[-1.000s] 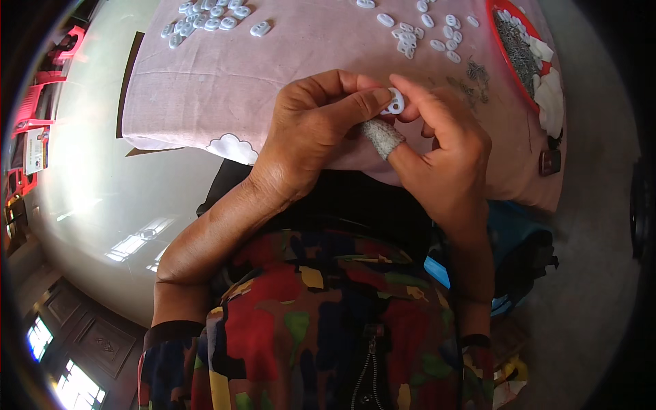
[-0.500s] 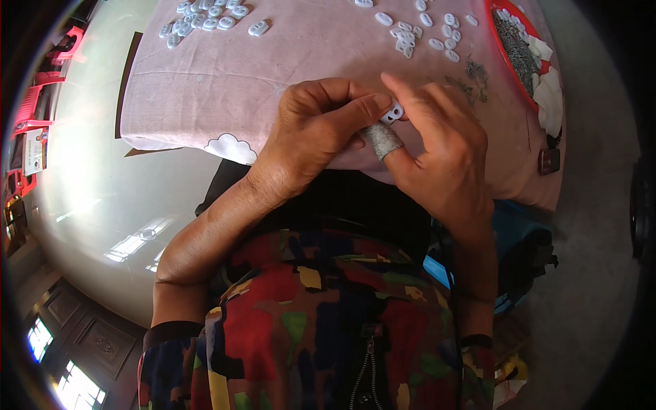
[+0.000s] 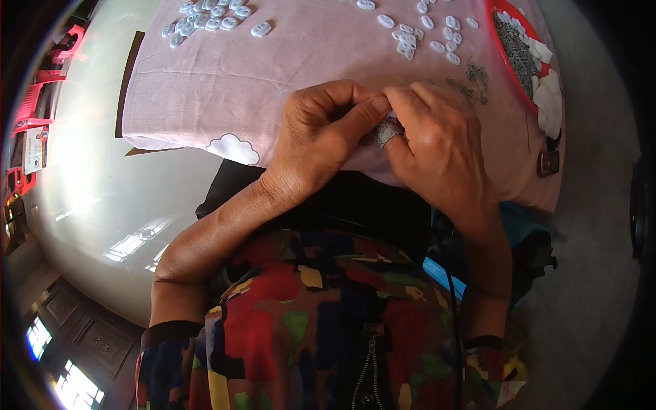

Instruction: The person assembles small fasteners by picking up plastic pieces and metal screws and inserting the screws into the plastic pieces by hand.

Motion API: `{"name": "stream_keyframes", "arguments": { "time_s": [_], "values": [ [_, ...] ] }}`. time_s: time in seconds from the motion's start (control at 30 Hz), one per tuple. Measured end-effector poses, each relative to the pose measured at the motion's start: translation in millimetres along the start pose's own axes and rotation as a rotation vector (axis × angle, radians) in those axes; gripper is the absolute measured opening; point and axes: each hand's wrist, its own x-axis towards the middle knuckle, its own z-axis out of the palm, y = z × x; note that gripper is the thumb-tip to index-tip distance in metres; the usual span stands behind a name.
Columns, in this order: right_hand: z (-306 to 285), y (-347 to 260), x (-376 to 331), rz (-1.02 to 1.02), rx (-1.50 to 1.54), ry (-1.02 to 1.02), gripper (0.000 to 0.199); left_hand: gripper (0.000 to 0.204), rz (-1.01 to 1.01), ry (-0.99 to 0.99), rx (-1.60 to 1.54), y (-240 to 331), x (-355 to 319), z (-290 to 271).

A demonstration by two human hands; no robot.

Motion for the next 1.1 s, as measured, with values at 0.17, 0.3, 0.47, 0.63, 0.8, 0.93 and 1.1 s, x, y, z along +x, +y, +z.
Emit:
{"name": "stream_keyframes", "arguments": {
  "time_s": [0.17, 0.3, 0.47, 0.63, 0.8, 0.93, 1.1],
  "values": [
    [8, 1, 2, -0.081, 0.002, 0.071, 0.013, 0.014, 0.025, 0.023, -0.008, -3, -1, -1],
    [11, 2, 1, -0.079, 0.034, 0.069, 0.012, 0.013, 0.048, 0.039, -0.022, -5, -1, -1],
    [12, 5, 4, -0.116, 0.084, 0.073, 0.011, 0.013, 0.051, 0.043, 0.013, -5, 1, -2],
    [9, 10, 5, -0.171, 0.072, 0.066, 0.013, 0.012, -0.036, 0.032, -0.085, 1, -2, -1],
    [10, 8, 5, -0.131, 0.117, 0.065, 0.016, 0.01, -0.008, 0.019, -0.084, 1, 1, -4],
    [0, 8, 9, -0.101, 0.151, 0.049, 0.022, 0.014, 0.049, 0.101, -0.004, 12, 12, -31],
    [14, 38, 5, 0.048, 0.181, 0.072, 0.031, 0.021, 0.374, 0.358, 0.709, 34, 46, -93]
  ]
}}
